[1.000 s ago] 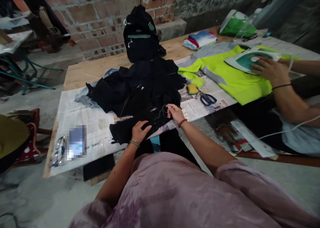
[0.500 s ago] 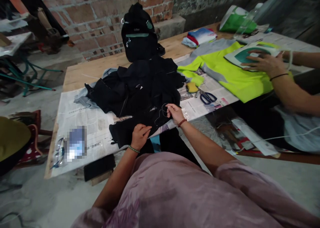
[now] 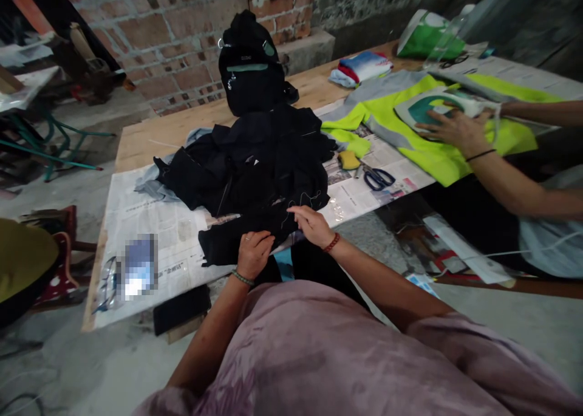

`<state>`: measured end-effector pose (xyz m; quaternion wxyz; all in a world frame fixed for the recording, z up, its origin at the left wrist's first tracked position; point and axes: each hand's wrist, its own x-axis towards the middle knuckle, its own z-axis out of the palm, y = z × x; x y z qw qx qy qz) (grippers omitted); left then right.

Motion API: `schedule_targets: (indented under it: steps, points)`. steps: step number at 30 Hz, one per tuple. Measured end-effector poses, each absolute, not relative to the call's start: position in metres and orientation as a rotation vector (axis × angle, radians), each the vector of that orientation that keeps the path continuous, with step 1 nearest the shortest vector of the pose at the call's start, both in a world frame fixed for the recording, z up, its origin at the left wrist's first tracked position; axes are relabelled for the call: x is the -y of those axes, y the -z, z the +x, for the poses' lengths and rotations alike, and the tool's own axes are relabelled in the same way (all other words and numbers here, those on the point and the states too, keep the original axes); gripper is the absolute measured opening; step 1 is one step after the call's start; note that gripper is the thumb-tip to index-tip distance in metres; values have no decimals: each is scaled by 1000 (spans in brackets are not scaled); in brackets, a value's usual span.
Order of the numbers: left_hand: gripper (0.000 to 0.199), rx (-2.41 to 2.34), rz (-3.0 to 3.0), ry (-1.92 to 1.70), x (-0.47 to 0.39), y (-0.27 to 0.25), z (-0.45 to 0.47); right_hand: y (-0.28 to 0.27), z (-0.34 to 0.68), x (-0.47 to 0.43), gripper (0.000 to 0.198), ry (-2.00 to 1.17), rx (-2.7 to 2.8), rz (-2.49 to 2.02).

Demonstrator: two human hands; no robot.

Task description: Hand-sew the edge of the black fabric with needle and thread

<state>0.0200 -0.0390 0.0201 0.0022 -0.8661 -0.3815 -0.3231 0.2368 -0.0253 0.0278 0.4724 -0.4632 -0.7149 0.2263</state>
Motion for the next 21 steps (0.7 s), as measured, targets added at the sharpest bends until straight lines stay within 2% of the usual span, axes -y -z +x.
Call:
schedule_targets:
  steps: [6, 10, 21]
  points:
    - [14, 1224, -2656, 1087, 37, -23, 23, -27, 234, 25, 23, -337, 2075, -1071]
    - [15, 1270, -2633, 1120, 35, -26, 25, -23, 228, 22, 22, -318, 2163, -1102]
    - [12, 1350, -2635, 1114, 34, -28, 26, -9, 219, 12, 4, -306, 2108, -1103]
